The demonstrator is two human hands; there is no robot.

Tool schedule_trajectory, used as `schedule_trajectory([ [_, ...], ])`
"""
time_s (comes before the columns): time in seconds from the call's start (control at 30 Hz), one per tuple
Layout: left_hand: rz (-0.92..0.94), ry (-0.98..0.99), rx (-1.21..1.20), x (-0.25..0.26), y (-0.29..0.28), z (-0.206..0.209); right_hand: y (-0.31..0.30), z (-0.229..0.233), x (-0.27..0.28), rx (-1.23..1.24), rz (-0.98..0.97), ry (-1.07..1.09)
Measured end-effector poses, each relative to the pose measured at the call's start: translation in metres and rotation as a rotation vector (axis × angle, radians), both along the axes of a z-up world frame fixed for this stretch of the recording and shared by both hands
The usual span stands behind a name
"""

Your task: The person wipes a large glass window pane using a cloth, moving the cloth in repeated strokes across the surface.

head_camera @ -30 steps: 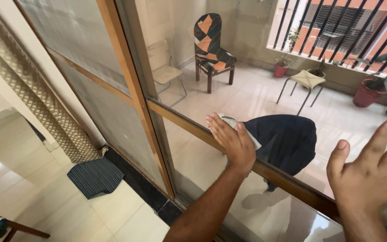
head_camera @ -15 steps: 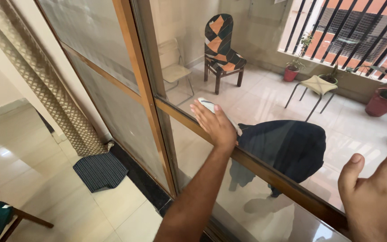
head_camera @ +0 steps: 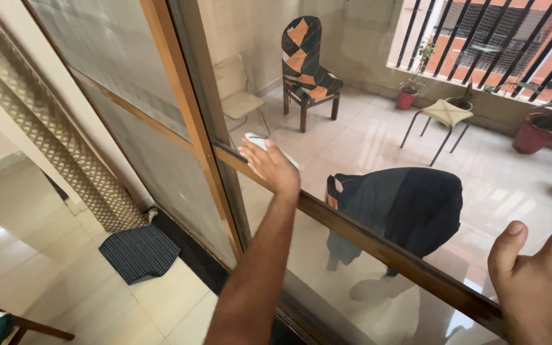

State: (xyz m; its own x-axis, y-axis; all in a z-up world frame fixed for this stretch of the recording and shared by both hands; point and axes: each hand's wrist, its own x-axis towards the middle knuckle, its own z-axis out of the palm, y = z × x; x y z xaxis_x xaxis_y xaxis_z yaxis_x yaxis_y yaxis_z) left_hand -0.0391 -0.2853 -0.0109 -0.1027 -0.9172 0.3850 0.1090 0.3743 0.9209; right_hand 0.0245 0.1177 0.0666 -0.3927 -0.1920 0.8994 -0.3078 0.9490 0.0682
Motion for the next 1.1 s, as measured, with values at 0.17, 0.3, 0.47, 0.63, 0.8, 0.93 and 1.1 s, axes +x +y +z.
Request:
schedule_trajectory([
  [0.17, 0.015, -0.023, 0.037, -0.004, -0.030, -0.002, -0.003, 0.002, 0.002, -0.045, 0.002, -0.075],
  [0.3, -0.016, 0.001, 0.036, 0.000, -0.034, -0.002, 0.001, -0.009, -0.009, -0.028, 0.010, -0.003],
  [0.47, -0.005, 0.005, 0.024, -0.001, -0.033, -0.004, 0.005, -0.014, -0.011, -0.006, -0.051, -0.037],
  [0.63, -0.021, 0.012, 0.011, -0.001, -0.027, -0.008, 0.008, -0.014, -0.016, 0.073, -0.024, 0.099],
  [0.8, -0.050, -0.002, -0.019, 0.001, -0.017, -0.011, 0.006, -0.014, -0.017, 0.062, 0.004, 0.136],
  [0.93, -0.052, -0.002, -0.035, 0.003, 0.002, -0.012, 0.004, -0.010, -0.015, 0.066, -0.008, 0.145],
  [1.1, -0.095, -0.014, -0.038, 0.012, 0.033, -0.006, 0.006, -0.013, -0.017, 0.055, -0.026, 0.138],
])
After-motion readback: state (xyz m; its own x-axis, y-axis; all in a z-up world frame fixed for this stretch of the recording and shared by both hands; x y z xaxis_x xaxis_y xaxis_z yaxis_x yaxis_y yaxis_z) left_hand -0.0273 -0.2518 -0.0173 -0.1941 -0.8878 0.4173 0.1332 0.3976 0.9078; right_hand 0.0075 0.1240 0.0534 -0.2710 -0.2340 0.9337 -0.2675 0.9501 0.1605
